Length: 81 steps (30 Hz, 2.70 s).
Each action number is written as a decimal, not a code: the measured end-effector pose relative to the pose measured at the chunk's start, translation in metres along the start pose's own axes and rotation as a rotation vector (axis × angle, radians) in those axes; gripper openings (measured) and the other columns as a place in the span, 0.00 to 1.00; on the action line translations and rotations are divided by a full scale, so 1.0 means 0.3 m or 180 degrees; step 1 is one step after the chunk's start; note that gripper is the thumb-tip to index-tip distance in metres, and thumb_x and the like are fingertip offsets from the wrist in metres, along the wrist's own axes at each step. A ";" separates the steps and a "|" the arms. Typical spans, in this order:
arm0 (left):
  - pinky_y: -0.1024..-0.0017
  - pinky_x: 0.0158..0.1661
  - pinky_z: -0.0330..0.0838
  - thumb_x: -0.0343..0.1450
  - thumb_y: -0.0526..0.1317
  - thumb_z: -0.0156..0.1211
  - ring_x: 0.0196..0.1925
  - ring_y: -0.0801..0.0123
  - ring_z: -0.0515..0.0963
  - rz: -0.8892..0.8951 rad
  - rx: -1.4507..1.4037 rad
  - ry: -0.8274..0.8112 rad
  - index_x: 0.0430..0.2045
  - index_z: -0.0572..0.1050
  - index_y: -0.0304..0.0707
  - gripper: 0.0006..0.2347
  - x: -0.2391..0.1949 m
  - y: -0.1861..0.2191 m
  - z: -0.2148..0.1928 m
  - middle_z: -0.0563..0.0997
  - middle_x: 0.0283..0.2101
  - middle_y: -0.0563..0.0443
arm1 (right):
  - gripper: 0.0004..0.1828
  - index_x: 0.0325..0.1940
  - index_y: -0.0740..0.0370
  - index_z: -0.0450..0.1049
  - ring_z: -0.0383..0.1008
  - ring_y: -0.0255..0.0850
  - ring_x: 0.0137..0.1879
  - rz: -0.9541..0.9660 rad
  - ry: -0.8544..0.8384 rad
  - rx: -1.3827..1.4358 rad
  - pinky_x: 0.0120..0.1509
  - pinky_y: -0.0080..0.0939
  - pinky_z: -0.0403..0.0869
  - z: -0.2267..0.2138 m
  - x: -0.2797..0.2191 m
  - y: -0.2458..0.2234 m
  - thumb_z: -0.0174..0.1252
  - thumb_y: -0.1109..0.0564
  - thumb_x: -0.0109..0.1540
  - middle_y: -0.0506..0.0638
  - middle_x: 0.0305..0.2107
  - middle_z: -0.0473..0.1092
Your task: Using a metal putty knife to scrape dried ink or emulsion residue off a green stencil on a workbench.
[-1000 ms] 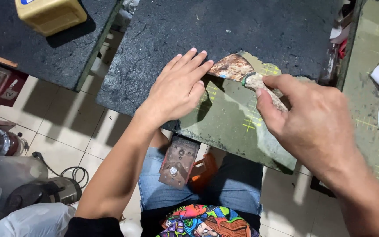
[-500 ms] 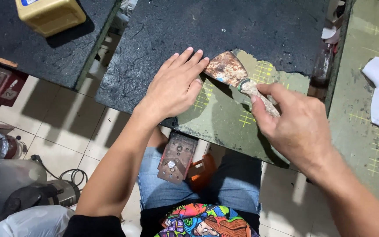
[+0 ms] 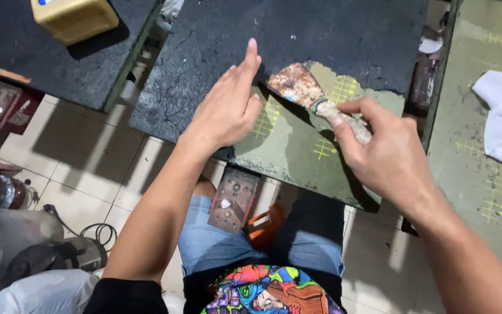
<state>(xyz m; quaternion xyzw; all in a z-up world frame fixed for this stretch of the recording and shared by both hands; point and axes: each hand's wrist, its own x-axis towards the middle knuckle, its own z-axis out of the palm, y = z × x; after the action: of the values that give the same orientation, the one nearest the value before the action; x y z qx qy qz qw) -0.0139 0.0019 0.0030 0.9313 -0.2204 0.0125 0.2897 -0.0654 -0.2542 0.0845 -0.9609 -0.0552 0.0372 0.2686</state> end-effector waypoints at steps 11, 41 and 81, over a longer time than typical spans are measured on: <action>0.50 0.74 0.39 0.78 0.44 0.36 0.81 0.50 0.44 0.0090 0.0328 -0.0190 0.75 0.37 0.51 0.29 0.019 -0.003 -0.007 0.47 0.79 0.35 | 0.10 0.56 0.60 0.74 0.63 0.35 0.28 0.0222 0.0401 0.1110 0.23 0.37 0.62 -0.055 0.058 0.063 0.55 0.56 0.73 0.53 0.38 0.76; 0.51 0.74 0.37 0.76 0.44 0.32 0.79 0.53 0.50 0.0128 0.0945 -0.0236 0.70 0.55 0.26 0.27 0.034 -0.029 0.025 0.55 0.75 0.35 | 0.17 0.53 0.54 0.84 0.80 0.45 0.28 -0.1053 0.0418 -0.1463 0.35 0.52 0.77 -0.033 0.071 -0.021 0.57 0.44 0.71 0.56 0.27 0.80; 0.37 0.73 0.35 0.73 0.44 0.45 0.81 0.50 0.45 0.0164 0.0900 0.0374 0.72 0.52 0.53 0.28 0.002 -0.023 0.014 0.52 0.78 0.47 | 0.16 0.56 0.61 0.83 0.66 0.41 0.30 -0.0390 0.0492 -0.0286 0.35 0.44 0.64 -0.134 0.013 0.037 0.64 0.51 0.70 0.53 0.30 0.77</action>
<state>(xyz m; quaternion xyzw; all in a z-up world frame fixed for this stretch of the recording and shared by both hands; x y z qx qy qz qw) -0.0109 0.0044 -0.0040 0.9545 -0.2230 0.1053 0.1677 -0.0566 -0.2838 0.1129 -0.9668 -0.0946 -0.0561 0.2306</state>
